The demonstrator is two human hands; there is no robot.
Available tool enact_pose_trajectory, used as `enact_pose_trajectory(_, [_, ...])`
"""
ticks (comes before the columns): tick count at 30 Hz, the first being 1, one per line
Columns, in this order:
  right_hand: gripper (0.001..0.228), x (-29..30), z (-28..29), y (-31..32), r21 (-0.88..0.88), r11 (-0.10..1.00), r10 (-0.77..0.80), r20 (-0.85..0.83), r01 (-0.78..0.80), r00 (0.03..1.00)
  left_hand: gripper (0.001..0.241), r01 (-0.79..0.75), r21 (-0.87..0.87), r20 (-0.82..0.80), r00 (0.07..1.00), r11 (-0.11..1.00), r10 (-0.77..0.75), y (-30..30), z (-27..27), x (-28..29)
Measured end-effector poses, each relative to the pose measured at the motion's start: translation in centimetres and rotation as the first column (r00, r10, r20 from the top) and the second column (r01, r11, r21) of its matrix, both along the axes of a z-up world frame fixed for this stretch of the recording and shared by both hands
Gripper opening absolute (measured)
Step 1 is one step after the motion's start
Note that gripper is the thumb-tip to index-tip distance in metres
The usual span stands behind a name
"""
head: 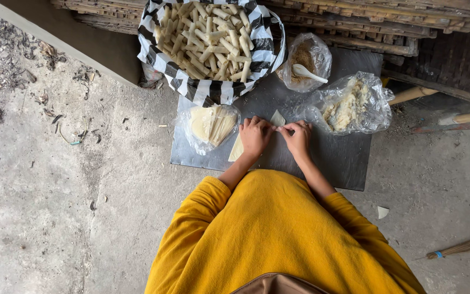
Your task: The person prepares dumplings by placing a small amount of filling onto dough sheets and folding them into triangles.
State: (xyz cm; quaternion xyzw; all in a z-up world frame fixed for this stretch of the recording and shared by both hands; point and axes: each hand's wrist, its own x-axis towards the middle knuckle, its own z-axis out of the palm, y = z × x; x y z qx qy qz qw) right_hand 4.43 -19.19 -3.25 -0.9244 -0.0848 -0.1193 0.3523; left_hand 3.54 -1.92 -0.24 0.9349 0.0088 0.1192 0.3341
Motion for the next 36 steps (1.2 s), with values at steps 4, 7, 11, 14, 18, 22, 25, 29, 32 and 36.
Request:
enact_pose_trajectory(4, [0.018,0.0,-0.3,0.2,0.188,0.982,0.017,-0.137,0.009,0.990,0.018,-0.001,-0.115,-0.043,0.999,0.993,-0.004,0.1,-0.4,-0.1])
enact_pose_trajectory(7, [0.013,-1.1,0.2,0.2,0.093,0.988,0.124,0.023,-0.125,0.992,0.004,0.117,-0.015,0.054,0.992,0.993,-0.116,0.4,-0.9,-0.3])
enact_pose_trajectory(11, [0.022,-1.7,0.8,0.4,-0.012,0.980,0.197,0.175,-0.198,0.965,0.011,0.160,0.138,0.219,0.957,0.977,-0.188,1.1,-1.5,-0.7])
enact_pose_trajectory(14, [0.028,-1.1,0.4,0.5,-0.028,0.988,0.154,0.164,-0.152,0.974,0.011,0.111,0.115,0.153,0.980,0.987,-0.128,0.8,-1.4,-0.3])
enact_pose_trajectory(18, [0.013,-0.1,-0.7,0.1,0.001,0.990,0.138,0.077,-0.139,0.987,0.012,0.063,0.123,0.041,0.997,0.990,-0.069,0.2,-0.9,0.2])
enact_pose_trajectory(22, [0.014,-0.1,-1.3,-0.8,0.071,0.993,0.102,-0.195,-0.089,0.975,0.023,0.050,0.114,-0.132,0.991,0.992,-0.035,-0.1,-0.6,-1.5])
enact_pose_trajectory(25, [0.016,-0.7,-1.2,-0.7,0.154,0.988,0.065,-0.350,-0.011,0.935,0.048,-0.079,0.044,-0.211,0.974,0.996,0.087,-0.4,-0.8,-1.9])
enact_pose_trajectory(29, [0.023,-2.9,0.9,-0.1,-0.097,0.976,0.192,-0.041,-0.196,0.980,0.046,-0.066,0.022,-0.082,0.994,0.998,0.068,-0.5,-0.3,-1.8])
enact_pose_trajectory(32, [0.052,-5.6,2.8,0.0,-0.359,0.907,0.195,-0.108,-0.221,0.975,0.035,-0.043,0.009,0.034,0.999,0.999,0.043,0.2,0.2,-2.9])
enact_pose_trajectory(36, [0.074,-3.9,3.0,1.3,-0.542,0.810,0.093,-0.260,-0.225,0.961,0.027,-0.058,-0.099,-0.047,0.997,0.993,0.054,2.9,0.2,-5.2])
